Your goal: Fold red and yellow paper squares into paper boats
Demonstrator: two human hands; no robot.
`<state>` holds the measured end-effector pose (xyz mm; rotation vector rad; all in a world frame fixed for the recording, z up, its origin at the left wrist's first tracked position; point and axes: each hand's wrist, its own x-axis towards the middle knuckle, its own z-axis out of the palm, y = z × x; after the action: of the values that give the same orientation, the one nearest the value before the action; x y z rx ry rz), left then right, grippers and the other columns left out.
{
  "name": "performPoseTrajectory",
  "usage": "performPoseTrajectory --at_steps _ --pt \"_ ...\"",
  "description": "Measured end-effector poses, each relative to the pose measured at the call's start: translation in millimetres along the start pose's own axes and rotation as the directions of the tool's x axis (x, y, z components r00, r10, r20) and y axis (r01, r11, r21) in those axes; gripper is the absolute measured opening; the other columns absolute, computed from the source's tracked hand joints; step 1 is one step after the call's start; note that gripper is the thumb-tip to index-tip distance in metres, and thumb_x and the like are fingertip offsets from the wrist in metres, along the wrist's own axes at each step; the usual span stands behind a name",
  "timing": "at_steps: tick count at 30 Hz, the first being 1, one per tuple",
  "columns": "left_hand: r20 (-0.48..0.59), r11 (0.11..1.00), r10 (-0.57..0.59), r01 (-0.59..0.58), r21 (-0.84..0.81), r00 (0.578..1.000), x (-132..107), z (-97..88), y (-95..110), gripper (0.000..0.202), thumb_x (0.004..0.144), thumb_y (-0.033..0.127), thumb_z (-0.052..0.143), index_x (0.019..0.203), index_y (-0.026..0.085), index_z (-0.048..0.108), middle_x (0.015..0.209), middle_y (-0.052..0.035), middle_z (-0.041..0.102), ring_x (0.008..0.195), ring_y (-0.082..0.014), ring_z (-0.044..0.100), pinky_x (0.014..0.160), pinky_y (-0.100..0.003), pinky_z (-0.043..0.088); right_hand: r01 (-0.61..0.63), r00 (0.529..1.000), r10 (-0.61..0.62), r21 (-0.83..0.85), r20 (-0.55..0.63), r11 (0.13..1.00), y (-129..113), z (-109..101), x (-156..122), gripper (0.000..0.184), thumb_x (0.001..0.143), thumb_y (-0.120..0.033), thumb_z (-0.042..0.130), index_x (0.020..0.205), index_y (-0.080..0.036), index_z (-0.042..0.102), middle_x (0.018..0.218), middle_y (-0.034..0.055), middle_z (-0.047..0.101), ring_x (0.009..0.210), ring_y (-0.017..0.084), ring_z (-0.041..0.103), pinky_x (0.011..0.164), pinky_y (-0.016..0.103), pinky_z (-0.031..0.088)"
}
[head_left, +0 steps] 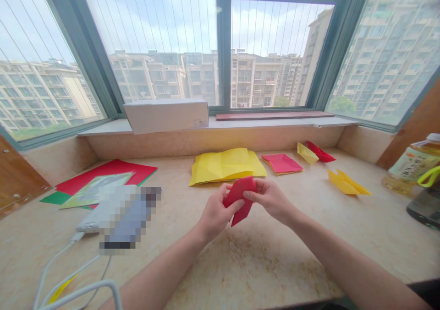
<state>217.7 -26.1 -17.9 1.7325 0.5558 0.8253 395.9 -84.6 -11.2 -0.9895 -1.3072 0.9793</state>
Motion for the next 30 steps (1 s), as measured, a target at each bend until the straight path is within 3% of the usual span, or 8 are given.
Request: performPoseTrajectory --at_steps 5,8,10,15,19,22,26,30 --pt "-0.098 0.955 0.207 -0.179 0.236 0.973 -2.5 -1.3 -3.5 0.055 0.090 0.034 0.063 0.139 0.027 0.042 0.111 -0.0070 0.067 0.093 -0.0201 0.067 0.085 -0.036 0.054 -0.017 1.000 0.017 0.038 0.007 0.999 -1.4 5.9 -2.0 0.028 0.078 -0.034 0.077 0.101 -0.017 0.073 0.096 0.0072 0.075 0.086 0.021 0.068 0.079 0.033 0.052" --pt "-0.032 0.840 0.368 -0.318 0.439 0.929 -3.4 -3.2 -2.9 0.053 0.093 0.028 0.057 0.143 0.029 0.040 0.128 -0.0096 0.060 0.115 -0.0239 0.059 0.101 -0.043 0.047 -0.028 1.000 0.028 0.028 0.001 0.999 -1.3 7.9 -3.1 0.024 0.079 -0.035 0.076 0.094 -0.017 0.074 0.088 0.0054 0.075 0.077 0.018 0.067 0.073 0.030 0.051" --pt "0.037 0.778 0.413 -0.374 0.504 0.910 -4.2 -3.4 -2.1 0.055 0.095 0.024 0.052 0.148 0.026 0.035 0.135 -0.0120 0.055 0.124 -0.0264 0.052 0.106 -0.047 0.042 -0.025 1.000 0.025 0.038 0.005 0.999 -1.0 9.2 -3.7 0.022 0.079 -0.036 0.076 0.088 -0.016 0.073 0.085 0.0048 0.074 0.076 0.018 0.066 0.073 0.030 0.051" --pt "0.110 0.779 0.355 -0.359 0.515 0.928 -6.7 -1.3 -2.4 0.062 0.096 0.024 0.047 0.153 0.019 0.022 0.143 -0.0174 0.047 0.132 -0.0298 0.045 0.111 -0.050 0.038 -0.003 0.999 -0.001 0.068 0.046 0.998 -0.5 12.7 -5.0 0.022 0.082 -0.037 0.074 0.093 -0.019 0.073 0.093 0.0054 0.075 0.085 0.020 0.068 0.081 0.034 0.052" --pt "0.146 0.817 0.338 -0.367 0.445 0.930 -7.8 0.1 -4.4 0.072 0.092 0.026 0.054 0.154 0.018 0.018 0.148 -0.0175 0.042 0.137 -0.0311 0.040 0.113 -0.050 0.035 0.018 0.995 -0.028 0.106 0.091 0.994 -1.0 15.1 -7.1 0.022 0.085 -0.036 0.071 0.100 -0.021 0.073 0.099 0.0058 0.075 0.089 0.021 0.068 0.084 0.035 0.053" --pt "0.135 0.864 0.329 -0.355 0.357 0.935 -7.0 0.8 -4.8 0.067 0.090 0.024 0.056 0.150 0.018 0.028 0.140 -0.0168 0.051 0.131 -0.0310 0.047 0.110 -0.049 0.039 0.031 0.994 -0.044 0.119 0.103 0.992 -0.4 16.3 -8.2 0.022 0.086 -0.035 0.071 0.102 -0.021 0.072 0.098 0.0055 0.074 0.089 0.020 0.069 0.086 0.035 0.053" --pt "0.165 0.911 0.290 -0.325 0.253 0.943 -6.5 2.3 0.0 0.047 0.092 0.019 0.051 0.139 0.017 0.044 0.125 -0.0125 0.062 0.109 -0.0248 0.061 0.097 -0.040 0.049 0.073 0.995 -0.079 0.086 0.066 0.994 5.4 16.0 -6.8 0.023 0.084 -0.036 0.072 0.103 -0.022 0.071 0.097 0.0047 0.074 0.089 0.019 0.068 0.088 0.035 0.051" --pt "0.186 0.943 0.241 -0.275 0.187 0.952 -8.9 5.6 8.3 0.045 0.095 0.019 0.045 0.140 0.019 0.044 0.123 -0.0103 0.064 0.103 -0.0228 0.062 0.097 -0.039 0.048 0.113 0.991 -0.121 -0.132 -0.053 0.985 10.4 14.0 -5.0 0.022 0.082 -0.035 0.074 0.100 -0.022 0.070 0.090 0.0041 0.073 0.080 0.019 0.065 0.077 0.033 0.051"
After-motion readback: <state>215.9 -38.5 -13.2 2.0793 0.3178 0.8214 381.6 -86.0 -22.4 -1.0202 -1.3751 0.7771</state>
